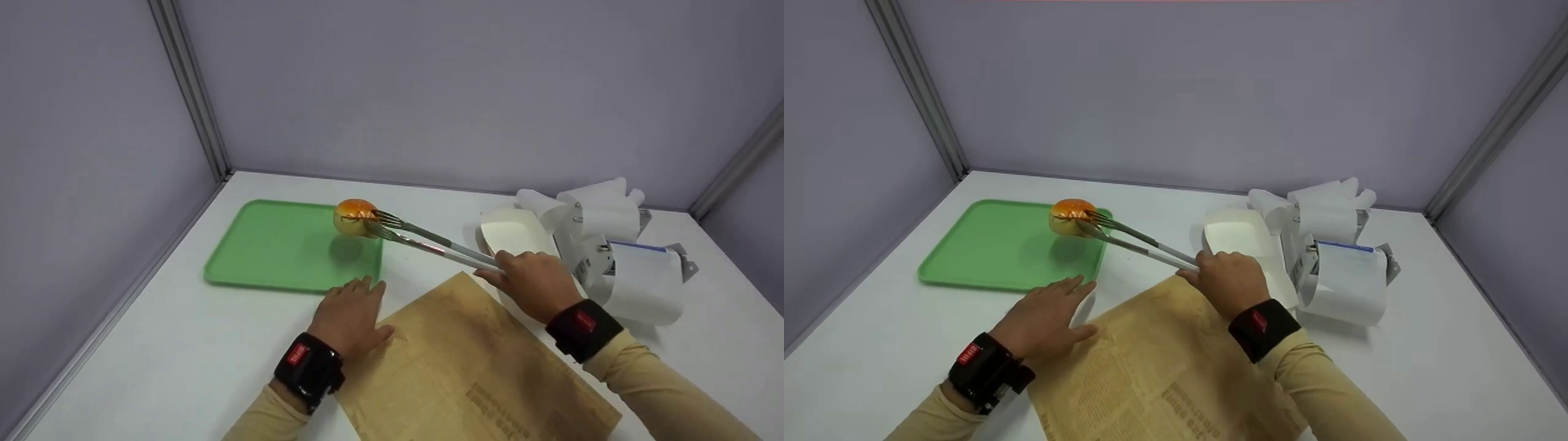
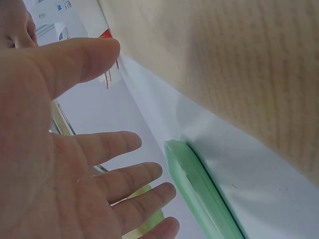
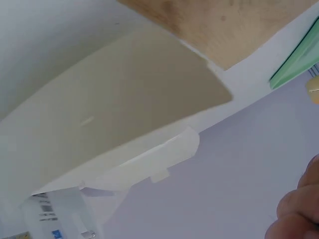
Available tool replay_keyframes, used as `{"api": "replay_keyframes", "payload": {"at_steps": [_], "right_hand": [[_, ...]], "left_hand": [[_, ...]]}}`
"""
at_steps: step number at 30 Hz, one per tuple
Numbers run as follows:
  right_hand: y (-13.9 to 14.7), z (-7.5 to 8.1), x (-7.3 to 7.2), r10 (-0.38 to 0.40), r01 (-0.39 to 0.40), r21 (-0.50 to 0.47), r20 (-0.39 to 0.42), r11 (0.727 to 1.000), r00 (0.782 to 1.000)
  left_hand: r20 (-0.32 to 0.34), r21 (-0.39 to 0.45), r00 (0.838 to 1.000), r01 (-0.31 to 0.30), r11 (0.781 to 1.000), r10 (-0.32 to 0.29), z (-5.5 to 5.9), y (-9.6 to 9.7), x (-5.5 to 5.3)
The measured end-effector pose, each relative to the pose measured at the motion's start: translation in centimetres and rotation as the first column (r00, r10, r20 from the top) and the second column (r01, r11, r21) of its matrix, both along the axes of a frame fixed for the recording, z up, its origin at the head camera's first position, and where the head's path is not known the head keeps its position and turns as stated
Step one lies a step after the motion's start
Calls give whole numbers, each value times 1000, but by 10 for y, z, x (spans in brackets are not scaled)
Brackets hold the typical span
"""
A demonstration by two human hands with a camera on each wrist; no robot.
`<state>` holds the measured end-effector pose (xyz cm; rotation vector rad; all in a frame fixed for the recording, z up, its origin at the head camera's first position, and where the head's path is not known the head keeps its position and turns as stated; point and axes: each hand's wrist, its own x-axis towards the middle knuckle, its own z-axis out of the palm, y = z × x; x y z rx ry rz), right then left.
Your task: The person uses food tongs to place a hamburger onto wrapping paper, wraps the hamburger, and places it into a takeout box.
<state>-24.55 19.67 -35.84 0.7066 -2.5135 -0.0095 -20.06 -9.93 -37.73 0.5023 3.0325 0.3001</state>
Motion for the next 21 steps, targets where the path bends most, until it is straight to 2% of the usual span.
{"api": "replay_keyframes", "payload": {"at_steps": [9, 16, 21], "right_hand": [[33, -6, 22, 26, -24, 18, -79, 1000, 997], [59, -11, 39, 12, -11, 15, -110, 1000, 994], [79, -15, 53, 28, -29, -7, -138, 1000, 990]], "left_hand": [[-10, -19, 1000, 6, 1000, -7, -5, -14, -6], [-12, 1, 1000, 1, 1000, -1, -4, -21, -9], [-29, 14, 1000, -7, 1000, 8, -2, -29, -14]]}}
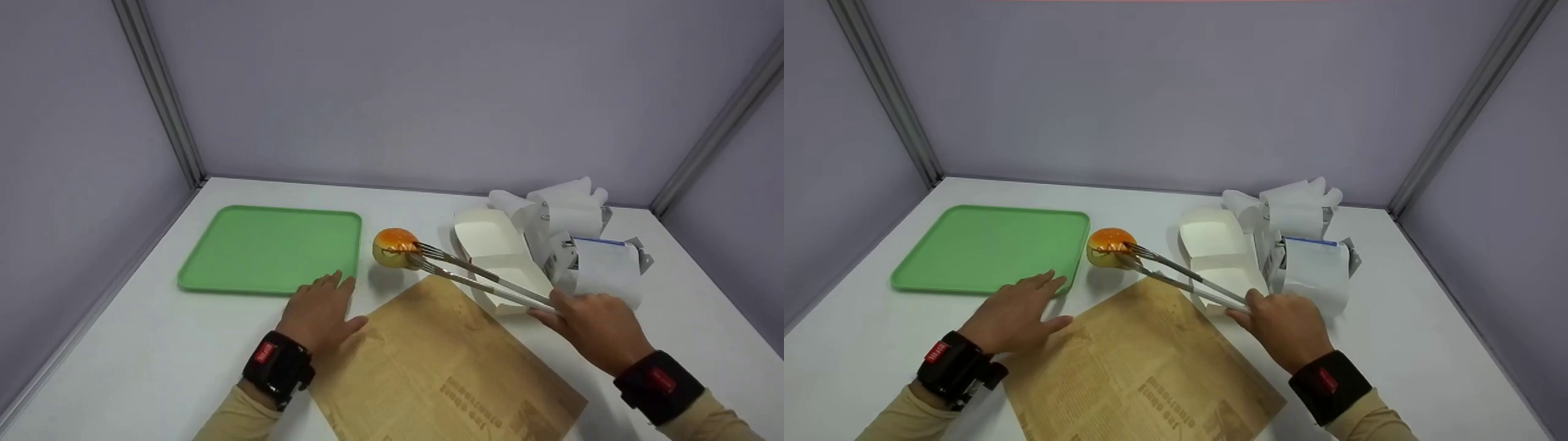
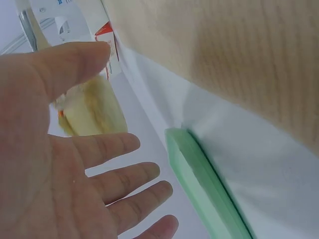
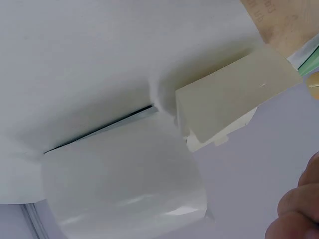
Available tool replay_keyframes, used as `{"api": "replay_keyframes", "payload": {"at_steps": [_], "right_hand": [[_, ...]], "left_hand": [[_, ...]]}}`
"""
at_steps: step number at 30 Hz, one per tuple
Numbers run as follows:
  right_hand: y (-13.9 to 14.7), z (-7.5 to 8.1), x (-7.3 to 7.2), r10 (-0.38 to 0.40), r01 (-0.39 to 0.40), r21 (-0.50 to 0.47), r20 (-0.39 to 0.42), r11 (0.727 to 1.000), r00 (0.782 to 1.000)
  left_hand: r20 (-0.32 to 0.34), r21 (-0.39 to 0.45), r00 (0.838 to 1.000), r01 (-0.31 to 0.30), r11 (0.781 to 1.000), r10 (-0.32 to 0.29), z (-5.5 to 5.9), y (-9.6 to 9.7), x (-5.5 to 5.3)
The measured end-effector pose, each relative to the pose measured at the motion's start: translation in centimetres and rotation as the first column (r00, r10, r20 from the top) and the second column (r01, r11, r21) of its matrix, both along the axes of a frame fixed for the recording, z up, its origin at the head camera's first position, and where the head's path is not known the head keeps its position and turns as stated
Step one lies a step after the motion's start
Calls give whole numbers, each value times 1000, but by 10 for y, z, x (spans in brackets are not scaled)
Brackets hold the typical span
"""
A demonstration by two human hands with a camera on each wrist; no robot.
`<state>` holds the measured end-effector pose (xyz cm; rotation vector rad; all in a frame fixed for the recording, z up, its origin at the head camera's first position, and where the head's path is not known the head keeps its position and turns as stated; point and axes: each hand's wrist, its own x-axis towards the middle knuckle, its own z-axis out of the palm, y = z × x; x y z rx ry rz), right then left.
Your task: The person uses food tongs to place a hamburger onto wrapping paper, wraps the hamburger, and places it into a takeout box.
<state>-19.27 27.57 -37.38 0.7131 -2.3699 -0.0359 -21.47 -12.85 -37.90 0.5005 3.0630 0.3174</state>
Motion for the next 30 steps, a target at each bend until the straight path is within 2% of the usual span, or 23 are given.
{"api": "replay_keyframes", "payload": {"at_steps": [6, 10, 17, 22, 27, 30], "right_hand": [[22, -3, 23, -20, 20, -12, 1, 1000, 1000], [35, -8, 38, -25, 25, 12, -1, 1000, 1000], [59, -15, 55, 48, -45, 39, -66, 998, 997], [72, -16, 65, 72, -71, 36, -20, 997, 997], [83, -15, 77, 30, -35, 61, 77, 998, 997], [88, -14, 83, 33, -41, 80, 93, 996, 995]], "left_hand": [[-2, -7, 1000, -16, 1000, 16, 2, -5, -7], [0, -1, 1000, -19, 1000, 19, 0, -6, -9], [-12, 12, 1000, -23, 1000, 23, -1, -10, -12], [-7, 8, 1000, -24, 1000, 24, 4, -11, -14], [5, 6, 1000, -28, 1000, 28, 7, -12, -15], [6, 2, 1000, -23, 1000, 23, 7, -12, -16]]}}
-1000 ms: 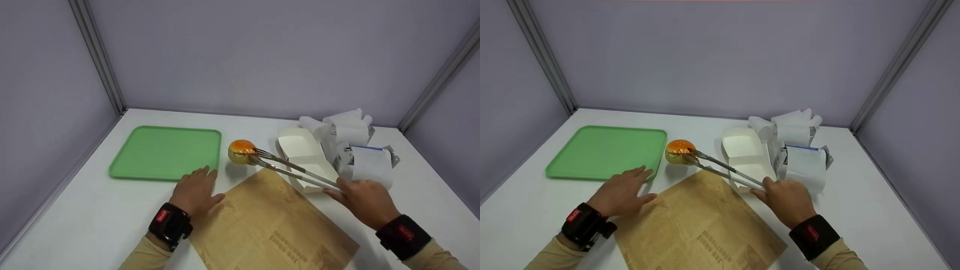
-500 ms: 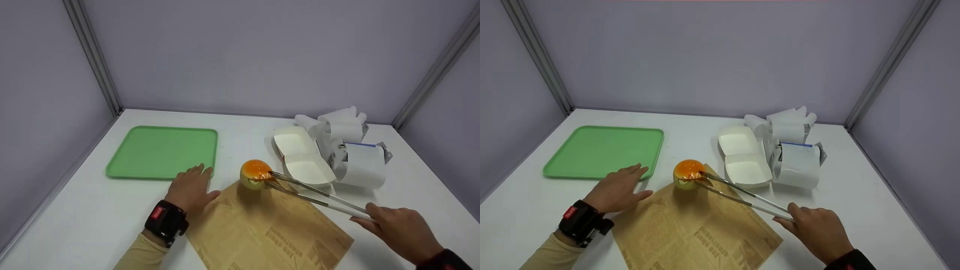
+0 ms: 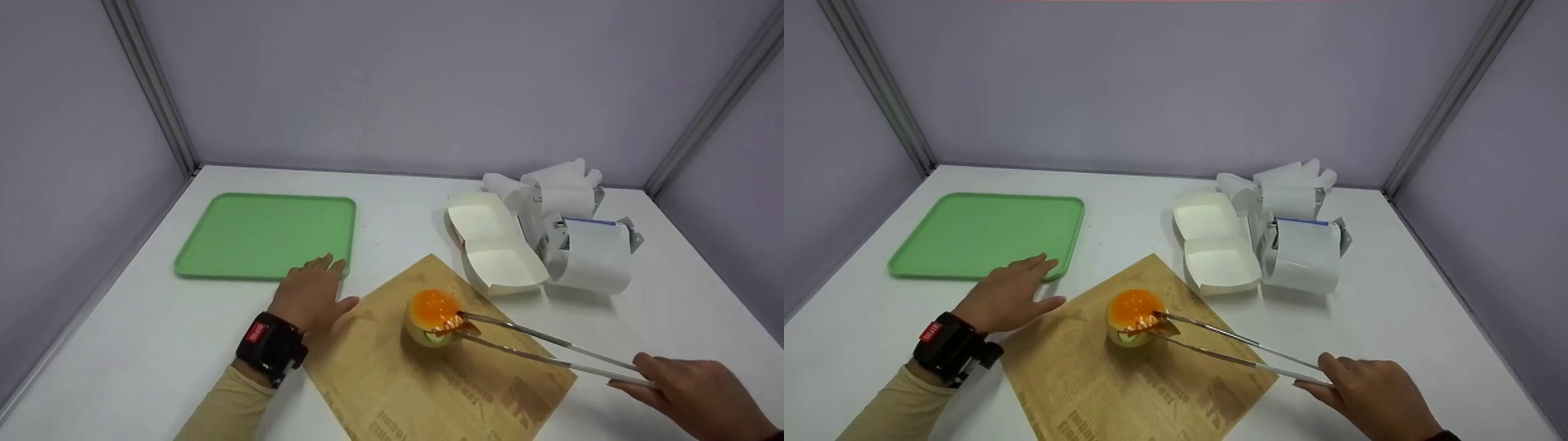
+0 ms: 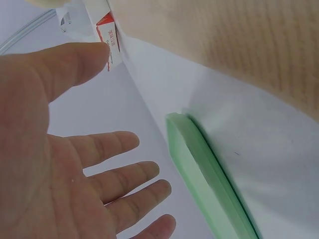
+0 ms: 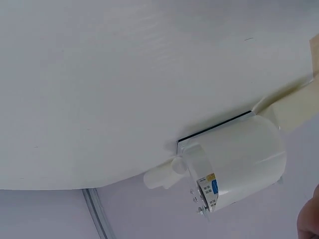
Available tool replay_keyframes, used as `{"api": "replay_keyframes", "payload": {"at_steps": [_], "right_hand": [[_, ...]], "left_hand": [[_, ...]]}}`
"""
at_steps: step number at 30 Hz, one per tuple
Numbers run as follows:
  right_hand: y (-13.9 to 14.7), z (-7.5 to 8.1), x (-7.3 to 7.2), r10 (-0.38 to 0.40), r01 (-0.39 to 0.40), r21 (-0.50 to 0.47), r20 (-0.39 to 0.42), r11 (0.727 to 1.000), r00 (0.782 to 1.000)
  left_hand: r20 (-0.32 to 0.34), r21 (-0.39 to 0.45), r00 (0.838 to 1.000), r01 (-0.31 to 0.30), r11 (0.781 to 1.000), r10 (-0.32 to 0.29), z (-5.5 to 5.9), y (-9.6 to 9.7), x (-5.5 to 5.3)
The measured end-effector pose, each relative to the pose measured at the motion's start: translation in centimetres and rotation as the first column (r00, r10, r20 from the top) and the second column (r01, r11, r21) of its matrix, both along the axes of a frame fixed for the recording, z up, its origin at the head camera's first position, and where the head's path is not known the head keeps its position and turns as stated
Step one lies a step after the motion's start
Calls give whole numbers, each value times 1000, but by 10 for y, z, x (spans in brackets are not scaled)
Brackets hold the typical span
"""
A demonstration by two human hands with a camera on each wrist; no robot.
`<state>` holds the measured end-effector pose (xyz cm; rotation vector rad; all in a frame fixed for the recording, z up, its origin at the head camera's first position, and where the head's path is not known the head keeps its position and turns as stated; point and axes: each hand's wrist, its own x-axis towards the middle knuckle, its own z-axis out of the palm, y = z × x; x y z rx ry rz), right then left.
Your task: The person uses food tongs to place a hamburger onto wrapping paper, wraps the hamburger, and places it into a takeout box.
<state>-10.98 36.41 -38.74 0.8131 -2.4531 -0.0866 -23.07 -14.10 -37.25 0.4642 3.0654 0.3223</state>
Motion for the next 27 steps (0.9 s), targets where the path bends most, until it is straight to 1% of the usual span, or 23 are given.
{"api": "replay_keyframes", "payload": {"at_steps": [4, 8, 14, 20, 24, 27], "right_hand": [[7, 1, 3, 37, -37, 6, -39, 999, 999], [10, -2, 6, 55, -55, 6, -52, 998, 997], [11, -8, 8, 71, -71, 20, -42, 997, 997], [12, -15, 8, 91, -90, 19, -25, 996, 996], [15, -17, 8, 80, -80, 20, -15, 997, 997], [17, -17, 9, 52, -53, 31, 10, 998, 999]], "left_hand": [[-14, -7, 1000, 12, 1000, -12, -2, 1, -2], [-21, -4, 1000, 14, 1000, -15, -4, 1, -3], [12, 12, 1000, 6, 1000, -6, -7, 0, -1], [30, 14, 1000, -1, 1000, 0, -6, 0, -2], [25, 7, 1000, -2, 1000, 2, -5, 1, -3], [21, 2, 1000, 0, 1000, 0, -6, 1, -3]]}}
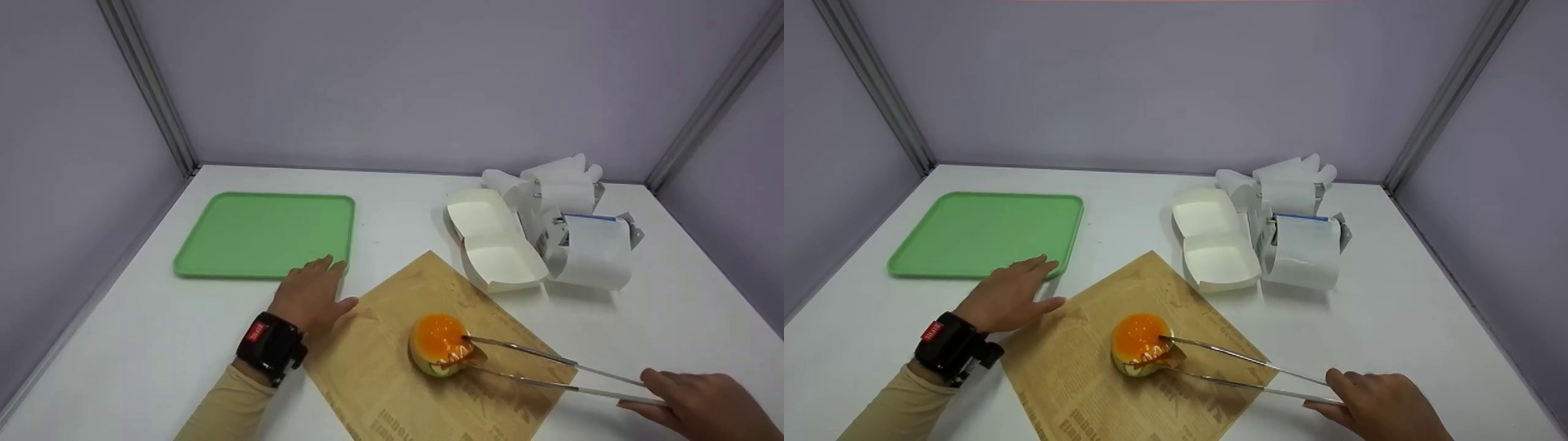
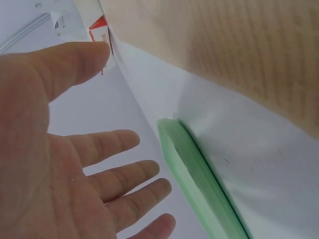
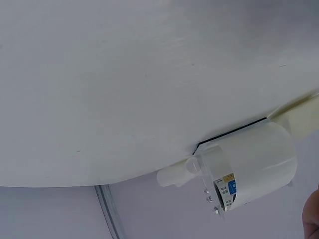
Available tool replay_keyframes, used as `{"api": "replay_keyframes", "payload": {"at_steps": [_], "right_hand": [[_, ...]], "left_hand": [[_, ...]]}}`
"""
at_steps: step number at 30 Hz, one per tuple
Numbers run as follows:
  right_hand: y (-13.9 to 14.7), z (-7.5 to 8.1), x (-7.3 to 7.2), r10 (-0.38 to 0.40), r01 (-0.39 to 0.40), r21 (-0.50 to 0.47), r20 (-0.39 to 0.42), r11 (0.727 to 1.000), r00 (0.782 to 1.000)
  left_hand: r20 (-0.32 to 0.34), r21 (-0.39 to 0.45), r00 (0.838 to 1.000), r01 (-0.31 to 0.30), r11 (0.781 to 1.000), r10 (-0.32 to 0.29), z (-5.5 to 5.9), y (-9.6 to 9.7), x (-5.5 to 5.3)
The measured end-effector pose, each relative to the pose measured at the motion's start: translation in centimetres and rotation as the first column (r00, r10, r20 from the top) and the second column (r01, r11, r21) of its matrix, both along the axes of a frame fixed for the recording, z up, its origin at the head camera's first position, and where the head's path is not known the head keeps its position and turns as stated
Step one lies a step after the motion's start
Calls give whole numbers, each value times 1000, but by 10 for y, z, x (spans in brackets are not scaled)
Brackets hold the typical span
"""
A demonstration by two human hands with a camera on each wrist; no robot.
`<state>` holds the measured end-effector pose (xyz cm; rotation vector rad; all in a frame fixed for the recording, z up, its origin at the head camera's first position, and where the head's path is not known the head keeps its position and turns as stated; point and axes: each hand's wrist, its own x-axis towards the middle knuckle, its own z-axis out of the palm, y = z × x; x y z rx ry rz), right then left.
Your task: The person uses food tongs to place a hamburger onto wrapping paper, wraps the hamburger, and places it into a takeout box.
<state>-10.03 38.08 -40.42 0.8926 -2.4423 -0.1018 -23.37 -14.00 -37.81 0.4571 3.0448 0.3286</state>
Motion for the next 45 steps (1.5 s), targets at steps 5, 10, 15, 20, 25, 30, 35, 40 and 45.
{"api": "replay_keyframes", "payload": {"at_steps": [5, 10, 15, 20, 25, 30, 35, 40, 45], "right_hand": [[3, 2, 1, -45, 44, 15, 56, 999, 997], [7, 6, 1, -93, 90, 40, 83, 995, 992], [10, 5, 2, -87, 84, 32, 85, 996, 993], [13, 3, 3, -75, 76, -11, 90, 997, 993], [13, 2, 3, -98, 109, -84, 126, 990, 987], [4, 5, 2, -172, 191, -115, 151, 975, 973], [-12, 10, -3, -292, 316, -86, 215, 945, 932], [-25, 13, -13, -365, 394, -71, 254, 916, 895], [-32, 13, -24, -313, 340, -134, 190, 931, 931]], "left_hand": [[9, 3, 1000, 7, 1000, -7, 0, 0, 1], [0, 0, 1000, 13, 1000, -13, 2, -2, 2], [-11, 8, 1000, 14, 1000, -14, 3, -1, 2], [-15, 4, 1000, 12, 1000, -12, 2, 0, 2], [-2, -11, 1000, 7, 1000, -7, 1, 2, 2], [8, -1, 1000, 1, 1000, -1, 3, 4, 3], [-4, 6, 1000, 10, 1000, -10, 4, 5, 4], [-14, 0, 1000, 11, 1000, -11, 5, 7, 4], [-15, 12, 1000, 19, 1000, -19, 6, 10, 5]]}}
